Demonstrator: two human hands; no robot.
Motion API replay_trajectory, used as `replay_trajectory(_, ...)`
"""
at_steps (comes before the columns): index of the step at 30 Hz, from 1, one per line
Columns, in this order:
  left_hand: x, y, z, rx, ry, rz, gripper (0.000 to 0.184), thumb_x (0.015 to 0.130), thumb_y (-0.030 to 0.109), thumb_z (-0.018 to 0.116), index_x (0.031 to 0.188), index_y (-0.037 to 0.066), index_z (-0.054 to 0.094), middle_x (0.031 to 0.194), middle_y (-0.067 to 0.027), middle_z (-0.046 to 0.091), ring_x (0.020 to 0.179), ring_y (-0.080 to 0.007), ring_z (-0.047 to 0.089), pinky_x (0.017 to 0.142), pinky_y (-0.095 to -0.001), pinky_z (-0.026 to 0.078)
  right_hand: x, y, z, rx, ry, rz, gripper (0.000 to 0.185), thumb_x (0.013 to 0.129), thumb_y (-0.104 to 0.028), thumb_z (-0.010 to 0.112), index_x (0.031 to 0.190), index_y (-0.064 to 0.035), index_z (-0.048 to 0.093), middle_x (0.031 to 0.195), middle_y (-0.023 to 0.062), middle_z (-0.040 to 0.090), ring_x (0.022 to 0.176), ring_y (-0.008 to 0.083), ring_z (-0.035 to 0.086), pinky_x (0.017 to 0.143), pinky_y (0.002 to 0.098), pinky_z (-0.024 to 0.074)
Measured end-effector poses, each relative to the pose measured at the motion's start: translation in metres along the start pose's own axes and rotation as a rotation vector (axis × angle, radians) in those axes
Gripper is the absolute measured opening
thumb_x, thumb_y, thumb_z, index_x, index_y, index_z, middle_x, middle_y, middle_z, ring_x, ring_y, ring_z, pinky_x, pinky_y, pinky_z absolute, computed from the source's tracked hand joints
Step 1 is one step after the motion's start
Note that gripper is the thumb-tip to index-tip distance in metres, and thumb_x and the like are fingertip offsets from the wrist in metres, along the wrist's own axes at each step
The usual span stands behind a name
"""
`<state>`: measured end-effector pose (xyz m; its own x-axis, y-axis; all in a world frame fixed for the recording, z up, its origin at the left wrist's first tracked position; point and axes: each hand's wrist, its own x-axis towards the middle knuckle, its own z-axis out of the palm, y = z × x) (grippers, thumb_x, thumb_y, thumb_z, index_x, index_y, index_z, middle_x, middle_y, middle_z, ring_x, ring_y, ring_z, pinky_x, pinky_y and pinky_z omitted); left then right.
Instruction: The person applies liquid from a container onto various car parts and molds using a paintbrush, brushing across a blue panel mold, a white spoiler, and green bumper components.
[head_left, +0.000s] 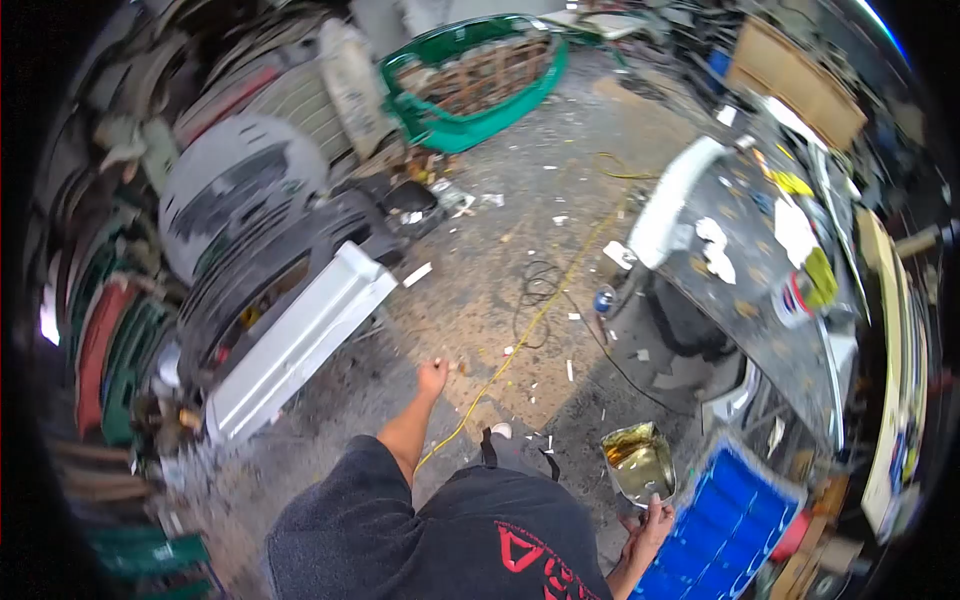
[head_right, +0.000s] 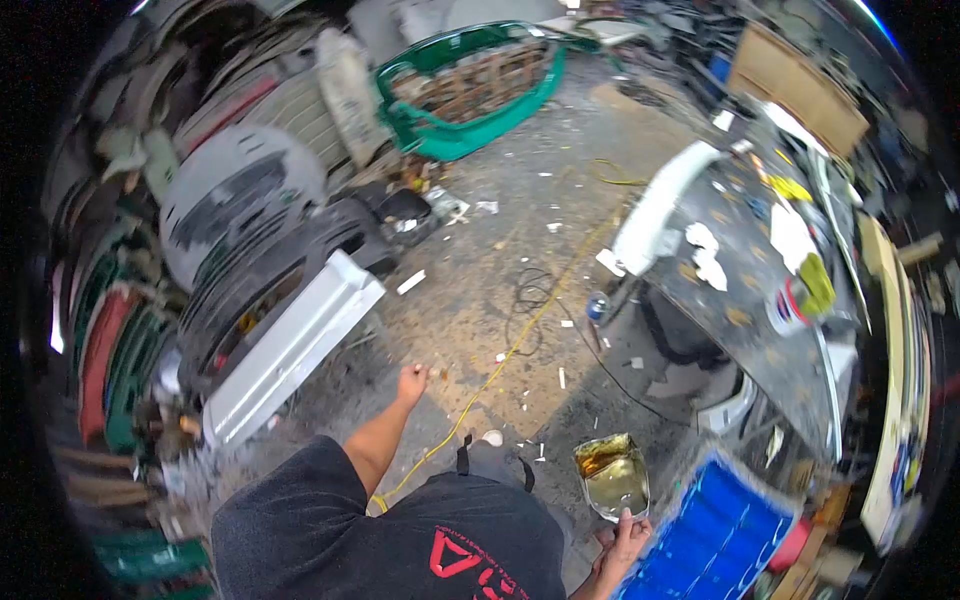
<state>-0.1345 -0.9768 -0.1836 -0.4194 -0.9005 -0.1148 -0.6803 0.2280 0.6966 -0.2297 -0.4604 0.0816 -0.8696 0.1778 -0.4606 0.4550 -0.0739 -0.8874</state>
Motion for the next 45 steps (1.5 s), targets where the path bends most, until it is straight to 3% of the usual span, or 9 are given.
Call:
replay_trajectory(2,0.01,0.016,-0.012,-0.087,-0.012,-0.03,0.033,0.085,0.033,0.059,0.081,0.002,0.068,0.076,-0.02,0.067,0.073,-0.0361,0.065,0.066,-0.0426,0.051,0.011,-0.036,0.047,0.022,-0.15,-0.012,0.051,0.084,-0.025,0.068,0.122,-0.0068,0.038,0.116,0.0075,0.054,0.107,0.0202,0.052,0.064,0.0431,0.055)
replay_trajectory(5,0.012,0.009,-0.014,-0.288,0.136,-0.048,0.03,0.087,0.03,0.059,0.081,0.002,0.068,0.072,-0.0157,0.067,0.064,-0.0289,0.065,0.062,-0.0386,0.05,0.046,-0.062,0.095,-0.053,-0.324,0.007,0.05,0.086,-0.025,0.067,0.122,-0.0066,0.038,0.118,0.0078,0.054,0.109,0.0211,0.053,0.062,0.0398,0.0564)
replay_trajectory(11,-0.059,0.003,-0.055,-0.444,0.431,-0.327,0.028,0.089,0.028,0.061,0.083,0.002,0.069,0.066,-0.0056,0.067,0.052,-0.0129,0.059,0.051,-0.0306,0.047,0.114,-0.09,0.193,-0.284,-0.635,0.03,0.052,0.086,-0.025,0.066,0.124,-0.006,0.037,0.118,0.0072,0.052,0.102,0.0175,0.053,0.059,0.0326,0.0562)
replay_trajectory(17,-0.171,-0.046,-0.078,-0.496,0.795,-0.621,0.028,0.089,0.028,0.062,0.087,0.001,0.069,0.068,-0.0033,0.066,0.053,-0.0111,0.058,0.048,-0.0259,0.047,0.159,-0.116,0.296,-0.461,-1.034,-0.002,0.051,0.085,-0.026,0.068,0.122,-0.0067,0.038,0.106,0.0032,0.054,0.088,0.0128,0.054,0.055,0.0304,0.0572)
replay_trajectory(22,-0.224,-0.021,-0.093,-0.596,1.133,-0.743,0.031,0.089,0.029,0.062,0.091,-0.001,0.068,0.074,-0.0062,0.066,0.054,-0.0115,0.058,0.049,-0.0257,0.049,0.173,-0.123,0.368,-0.605,-1.23,-0.018,0.054,0.086,-0.026,0.067,0.124,-0.0073,0.034,0.112,0.0039,0.057,0.099,0.0138,0.056,0.059,0.0321,0.0573)
replay_trajectory(33,-0.179,-0.06,-0.162,-0.698,1.353,-0.695,0.035,0.09,0.032,0.063,0.101,-0.001,0.067,0.08,-0.0024,0.065,0.058,-0.0071,0.054,0.051,-0.0219,0.047,0.114,-0.085,0.484,-0.675,-1.32,-0.017,0.06,0.085,-0.025,0.068,0.129,-0.0039,0.032,0.116,0.0073,0.054,0.091,0.0143,0.056,0.059,0.0292,0.0555)
replay_trajectory(39,-0.116,-0.163,-0.248,-0.773,1.432,-0.604,0.037,0.091,0.034,0.062,0.107,0.0,0.067,0.087,-0.0041,0.067,0.063,-0.008,0.056,0.055,-0.0227,0.048,0.048,-0.034,0.537,-0.638,-1.388,0.03,0.049,0.089,-0.025,0.063,0.126,-0.0062,0.037,0.106,0.0032,0.051,0.09,0.0133,0.056,0.061,0.0367,0.0583)
replay_trajectory(41,-0.104,-0.206,-0.265,-0.805,1.464,-0.626,0.036,0.09,0.033,0.064,0.108,0.001,0.067,0.086,-0.0037,0.067,0.063,-0.0078,0.056,0.056,-0.0228,0.048,0.064,-0.01,0.548,-0.574,-1.368,0.219,0.044,0.091,-0.029,0.06,0.126,-0.0089,0.04,0.107,0.0026,0.051,0.09,0.0142,0.057,0.06,0.0371,0.0583)
replay_trajectory(45,-0.08,-0.273,-0.298,-0.819,1.503,-0.77,0.035,0.089,0.03,0.064,0.11,0.002,0.067,0.083,-0.0024,0.066,0.064,-0.0082,0.056,0.056,-0.0235,0.048,0.023,0.014,0.569,-0.554,-1.315,0.436,0.044,0.092,-0.037,0.058,0.126,-0.0115,0.046,0.123,0.0034,0.052,0.096,0.0196,0.057,0.082,0.0547,0.0529)
